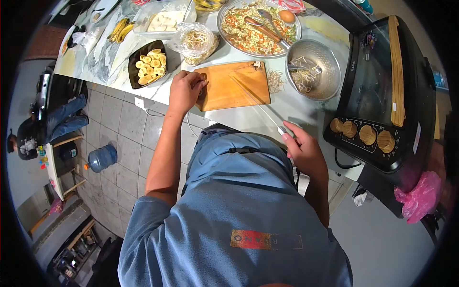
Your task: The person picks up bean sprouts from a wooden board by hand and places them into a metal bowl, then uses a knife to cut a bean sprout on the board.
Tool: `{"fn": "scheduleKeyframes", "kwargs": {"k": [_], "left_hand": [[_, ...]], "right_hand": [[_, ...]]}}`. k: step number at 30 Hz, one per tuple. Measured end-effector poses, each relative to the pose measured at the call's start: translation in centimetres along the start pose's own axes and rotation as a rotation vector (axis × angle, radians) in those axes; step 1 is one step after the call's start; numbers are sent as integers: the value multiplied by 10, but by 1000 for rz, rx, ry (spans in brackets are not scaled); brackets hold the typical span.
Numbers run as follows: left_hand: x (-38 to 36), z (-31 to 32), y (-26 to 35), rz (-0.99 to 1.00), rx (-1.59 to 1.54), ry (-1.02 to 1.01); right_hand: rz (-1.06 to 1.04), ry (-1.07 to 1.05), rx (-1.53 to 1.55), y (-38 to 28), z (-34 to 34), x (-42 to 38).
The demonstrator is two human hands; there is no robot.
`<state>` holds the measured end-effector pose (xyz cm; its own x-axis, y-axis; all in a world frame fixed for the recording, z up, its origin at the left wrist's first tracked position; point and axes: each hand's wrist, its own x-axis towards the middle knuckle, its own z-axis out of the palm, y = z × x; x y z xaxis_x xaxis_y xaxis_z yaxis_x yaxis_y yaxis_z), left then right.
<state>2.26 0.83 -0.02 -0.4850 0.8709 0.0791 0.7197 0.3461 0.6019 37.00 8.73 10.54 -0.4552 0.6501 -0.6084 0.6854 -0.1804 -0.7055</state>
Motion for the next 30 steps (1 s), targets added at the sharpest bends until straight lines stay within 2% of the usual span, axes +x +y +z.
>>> {"fn": "scheduleKeyframes", "kwargs": {"k": [8,9,11,14,20,30], "left_hand": [[2,0,0,139,50,-14],[3,-2,0,143,52,-20],[5,-6,4,2,-76,-91],[8,-3,-7,-28,-112,-94],[9,-2,-12,86,-74,-50],[11,-2,-19,119,-9,-57]], "right_hand": [[15,20,36,12,2,-4],[21,29,30,12,3,-5],[32,40,29,13,5,-6],[27,42,37,16,7,-7],[19,79,40,19,12,-6],[9,89,69,20,18,-7]]}}
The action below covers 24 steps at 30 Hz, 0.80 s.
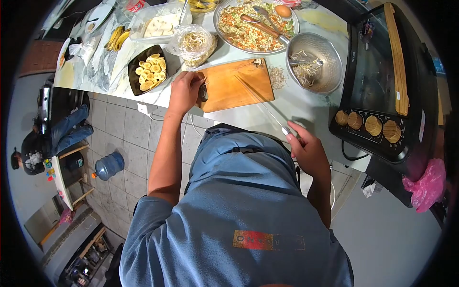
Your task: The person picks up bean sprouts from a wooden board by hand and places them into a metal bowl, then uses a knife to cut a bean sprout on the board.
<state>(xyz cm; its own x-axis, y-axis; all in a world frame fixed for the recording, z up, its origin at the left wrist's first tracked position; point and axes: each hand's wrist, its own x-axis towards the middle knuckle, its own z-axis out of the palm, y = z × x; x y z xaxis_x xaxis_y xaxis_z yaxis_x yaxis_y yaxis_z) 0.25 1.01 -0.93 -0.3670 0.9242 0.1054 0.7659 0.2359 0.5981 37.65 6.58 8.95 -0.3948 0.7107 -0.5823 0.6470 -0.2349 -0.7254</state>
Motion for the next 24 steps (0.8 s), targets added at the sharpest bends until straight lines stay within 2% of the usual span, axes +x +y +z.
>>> {"fn": "scheduleKeyframes", "kwargs": {"k": [3,5,6,14,16,18,19,20,24], "left_hand": [[3,-1,10,14,-88,12],[8,-5,28,-179,-308,-94],[14,-3,34,-162,-307,-94],[79,20,122,146,-340,-215],[95,33,147,236,-381,-270],[107,49,168,298,-360,-292],[112,55,177,328,-330,-286],[115,59,186,357,-300,-274],[118,75,195,416,-282,-308]], "right_hand": [[19,2,9,1,-1,-4],[37,9,25,3,-3,-7],[47,23,25,4,-4,-9],[95,149,65,30,-8,-45],[40,190,27,39,-6,-57],[98,189,60,40,-6,-68],[17,232,53,44,-3,-72],[-67,274,41,46,-1,-75],[-3,287,42,44,-1,-86]]}}
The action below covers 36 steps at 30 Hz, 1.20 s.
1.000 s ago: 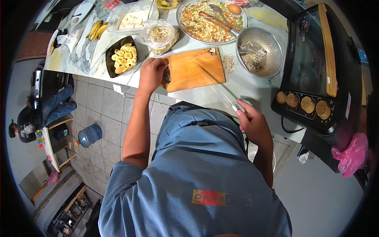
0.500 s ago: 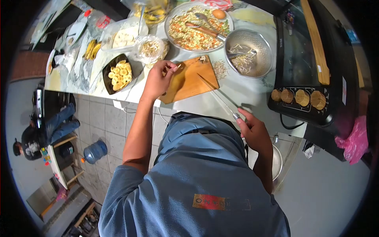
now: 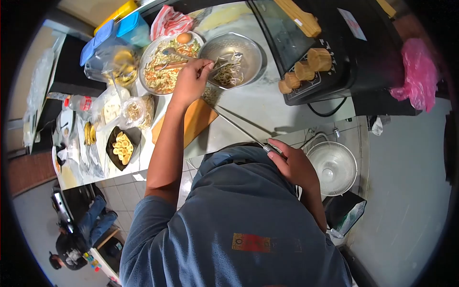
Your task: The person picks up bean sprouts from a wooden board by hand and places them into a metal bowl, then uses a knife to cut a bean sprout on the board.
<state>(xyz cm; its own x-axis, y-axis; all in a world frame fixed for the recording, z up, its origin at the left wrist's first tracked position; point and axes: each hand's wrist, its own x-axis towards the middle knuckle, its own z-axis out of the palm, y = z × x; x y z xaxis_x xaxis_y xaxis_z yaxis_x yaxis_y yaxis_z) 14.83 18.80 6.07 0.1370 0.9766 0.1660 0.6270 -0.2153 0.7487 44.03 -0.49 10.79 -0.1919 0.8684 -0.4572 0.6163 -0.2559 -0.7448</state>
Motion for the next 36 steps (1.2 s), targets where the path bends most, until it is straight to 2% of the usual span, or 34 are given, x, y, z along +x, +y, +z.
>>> {"fn": "scheduleKeyframes", "kwargs": {"k": [3,9,13,16,18,20,25,30,36], "left_hand": [[-8,-4,1,-26,-21,-10],[-48,-36,-29,-233,-115,-36],[-95,-64,-51,-301,-36,40],[-131,-78,-63,-388,-22,32],[-151,-80,-71,-389,-91,94],[-162,-89,-62,-492,228,-9],[-185,-80,-85,-458,373,57],[-184,-74,-87,-499,347,129],[-188,-73,-96,-430,397,172]], "right_hand": [[-40,33,25,9,2,0],[-38,-61,-74,4,0,19],[36,-175,-40,-5,3,37],[-37,-209,-59,-14,6,50],[-65,-231,-65,-21,8,57],[-96,-253,-70,-27,11,63],[-122,-259,-96,-38,13,72],[-130,-265,-118,-38,12,77],[-93,-216,-141,-39,11,75]]}}
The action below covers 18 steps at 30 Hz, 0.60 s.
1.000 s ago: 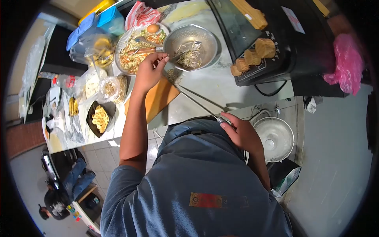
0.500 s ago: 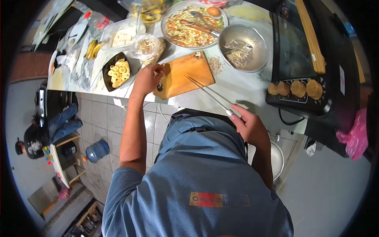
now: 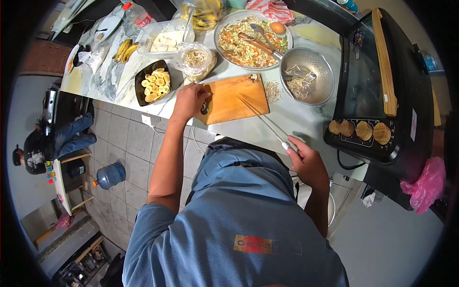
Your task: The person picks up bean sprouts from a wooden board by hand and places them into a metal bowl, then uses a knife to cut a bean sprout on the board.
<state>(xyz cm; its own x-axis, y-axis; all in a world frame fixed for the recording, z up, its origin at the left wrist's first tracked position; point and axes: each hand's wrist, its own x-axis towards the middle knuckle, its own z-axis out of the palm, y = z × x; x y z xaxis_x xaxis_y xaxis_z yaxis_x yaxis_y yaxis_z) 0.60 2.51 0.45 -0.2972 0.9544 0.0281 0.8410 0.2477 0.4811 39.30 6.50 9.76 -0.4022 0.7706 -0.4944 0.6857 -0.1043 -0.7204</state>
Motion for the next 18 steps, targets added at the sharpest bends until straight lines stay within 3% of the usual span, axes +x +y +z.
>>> {"fn": "scheduleKeyframes", "kwargs": {"k": [7,13,16,18], "left_hand": [[9,-26,19,-175,-483,-43],[14,1,37,-122,-826,15],[17,12,38,-220,-784,-153],[19,19,39,-174,-805,-147]], "right_hand": [[77,-8,9,-4,-1,-3],[82,23,30,2,5,-2],[82,10,34,-4,4,-6],[84,18,37,-2,6,-9]]}}
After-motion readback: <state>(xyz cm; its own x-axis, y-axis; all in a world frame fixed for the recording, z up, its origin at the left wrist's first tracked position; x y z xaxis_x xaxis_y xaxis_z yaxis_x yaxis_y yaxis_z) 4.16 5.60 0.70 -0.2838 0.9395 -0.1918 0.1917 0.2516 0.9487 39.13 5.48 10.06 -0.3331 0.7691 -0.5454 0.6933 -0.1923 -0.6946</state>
